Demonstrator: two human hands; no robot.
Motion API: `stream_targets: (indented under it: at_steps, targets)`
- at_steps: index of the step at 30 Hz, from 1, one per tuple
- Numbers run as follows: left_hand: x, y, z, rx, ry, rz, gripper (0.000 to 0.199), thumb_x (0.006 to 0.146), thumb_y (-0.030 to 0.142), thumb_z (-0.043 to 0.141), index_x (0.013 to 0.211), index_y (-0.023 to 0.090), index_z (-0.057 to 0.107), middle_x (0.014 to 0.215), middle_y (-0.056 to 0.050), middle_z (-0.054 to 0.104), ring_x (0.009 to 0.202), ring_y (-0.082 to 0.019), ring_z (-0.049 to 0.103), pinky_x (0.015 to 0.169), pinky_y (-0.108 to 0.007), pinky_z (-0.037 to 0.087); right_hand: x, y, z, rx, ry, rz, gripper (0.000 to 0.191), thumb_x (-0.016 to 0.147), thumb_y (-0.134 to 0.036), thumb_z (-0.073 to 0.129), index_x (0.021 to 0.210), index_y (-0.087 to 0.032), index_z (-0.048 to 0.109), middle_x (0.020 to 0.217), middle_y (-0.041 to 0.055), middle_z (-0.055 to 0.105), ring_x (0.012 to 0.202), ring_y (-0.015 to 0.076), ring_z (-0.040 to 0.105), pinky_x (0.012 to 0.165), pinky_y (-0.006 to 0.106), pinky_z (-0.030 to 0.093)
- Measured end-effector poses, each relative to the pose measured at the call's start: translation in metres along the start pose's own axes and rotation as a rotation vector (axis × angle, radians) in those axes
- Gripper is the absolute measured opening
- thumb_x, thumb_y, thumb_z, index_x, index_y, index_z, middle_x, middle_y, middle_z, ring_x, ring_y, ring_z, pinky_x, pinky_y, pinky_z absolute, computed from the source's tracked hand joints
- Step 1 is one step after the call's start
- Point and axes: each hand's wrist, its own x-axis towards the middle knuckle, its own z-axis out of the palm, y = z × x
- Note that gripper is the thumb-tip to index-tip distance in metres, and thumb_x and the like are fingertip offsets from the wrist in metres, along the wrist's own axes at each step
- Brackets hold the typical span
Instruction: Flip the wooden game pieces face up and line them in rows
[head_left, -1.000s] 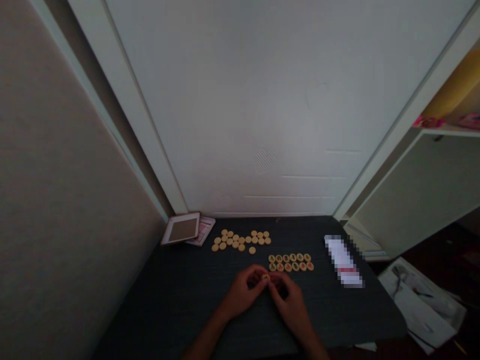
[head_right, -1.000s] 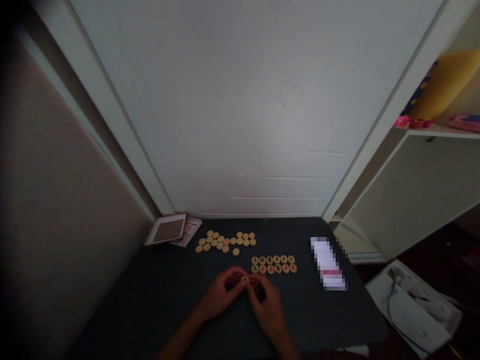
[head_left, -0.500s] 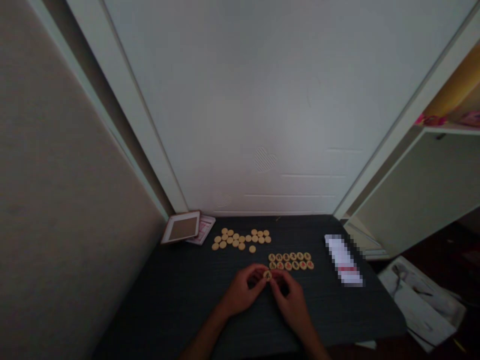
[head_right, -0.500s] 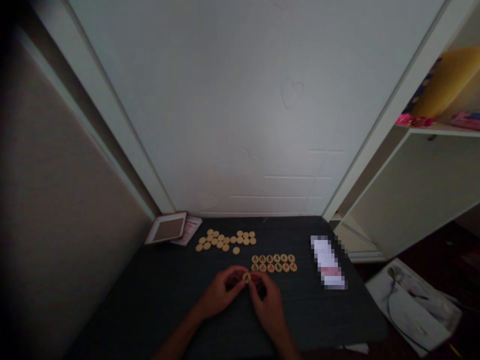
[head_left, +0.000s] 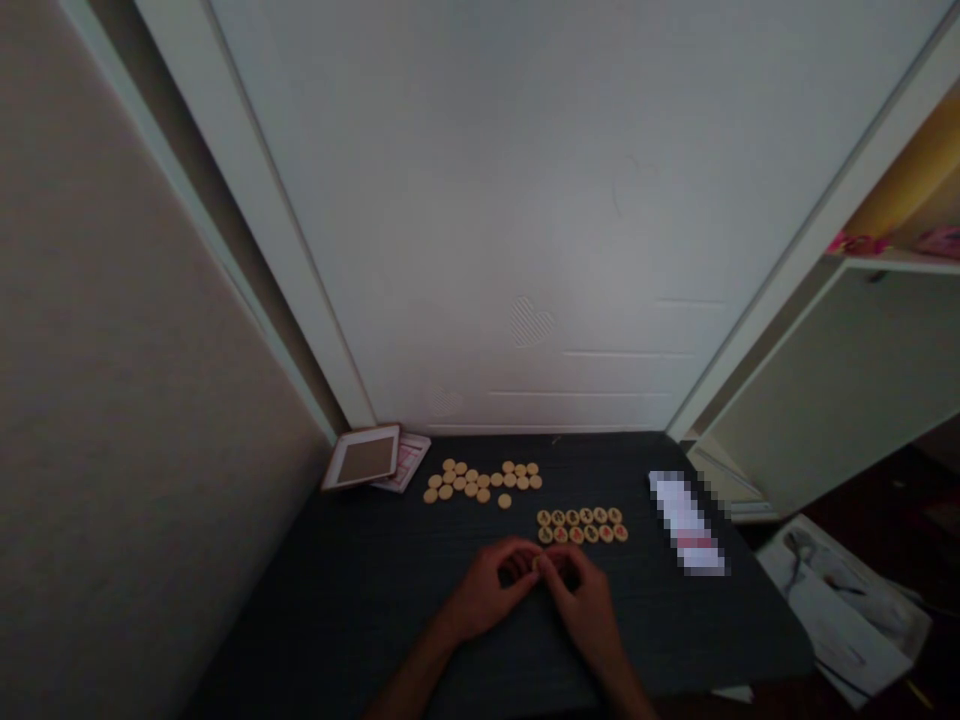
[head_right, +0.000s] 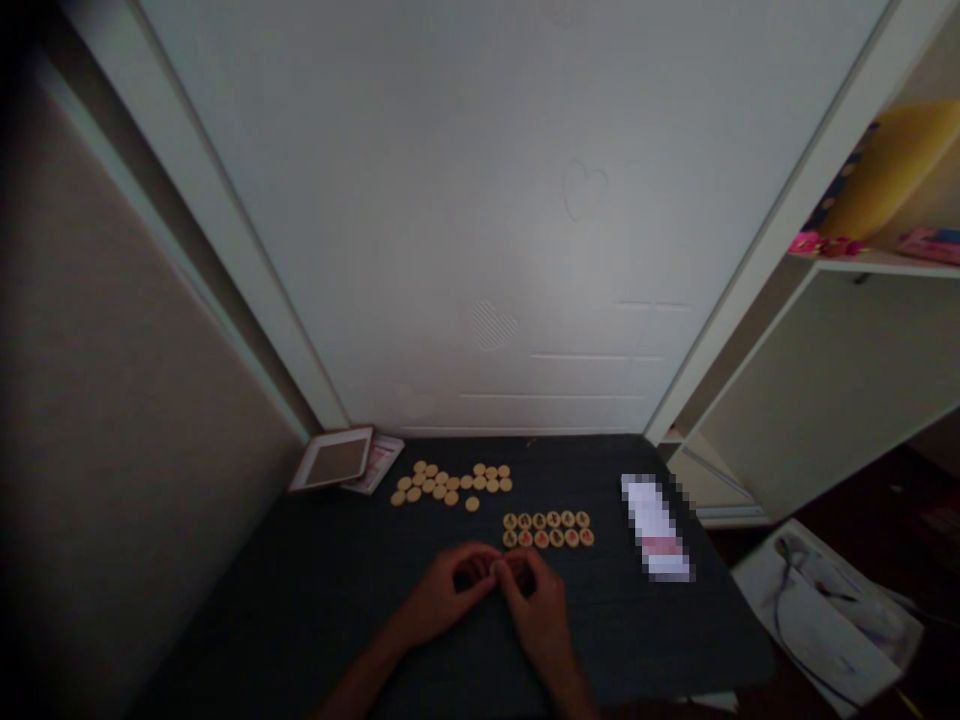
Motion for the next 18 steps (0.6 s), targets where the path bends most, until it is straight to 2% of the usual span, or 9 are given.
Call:
stream_targets:
  at_steps: [6,11,18]
  targets:
    - [0.0007,0.0014,0.001,-0.001,0.018,0.002,0.026,0.093,0.036,0.063,0.114,0.023,0.071,0.099,-0.005,0.075,0.088,-0.019,0.068,0.081,-0.028,0.053,-0.0001,0.0006,-0.0005,0.026,-0.001,-0.015,0.026,0.094,-0.044,0.059,0.097,-0.021,0.071,0.091,0.0057,0.076,0.083,0.0211,0.072,0.076,0.027,0.054]
    - [0.0003,0.0006,0.0001,-0.003,0.037,-0.025,0.029,0.093,0.035,0.063,0.117,0.023,0.07,0.105,-0.006,0.076,0.094,-0.021,0.068,0.086,-0.03,0.053,-0.0001,-0.0019,0.0005,0.023,-0.017,-0.016,0.029,0.092,-0.045,0.062,0.105,-0.02,0.07,0.094,0.0063,0.076,0.083,0.0212,0.071,0.075,0.027,0.054]
    - [-0.0001,0.0002,0.0005,0.03,0.018,-0.006,0.025,0.091,0.032,0.065,0.113,0.022,0.071,0.097,-0.004,0.075,0.086,-0.018,0.067,0.08,-0.027,0.053,0.0005,0.0002,0.0011,0.004,0.01,0.026,0.029,0.09,-0.048,0.064,0.091,-0.02,0.072,0.083,0.0049,0.076,0.076,0.0206,0.071,0.072,0.027,0.053]
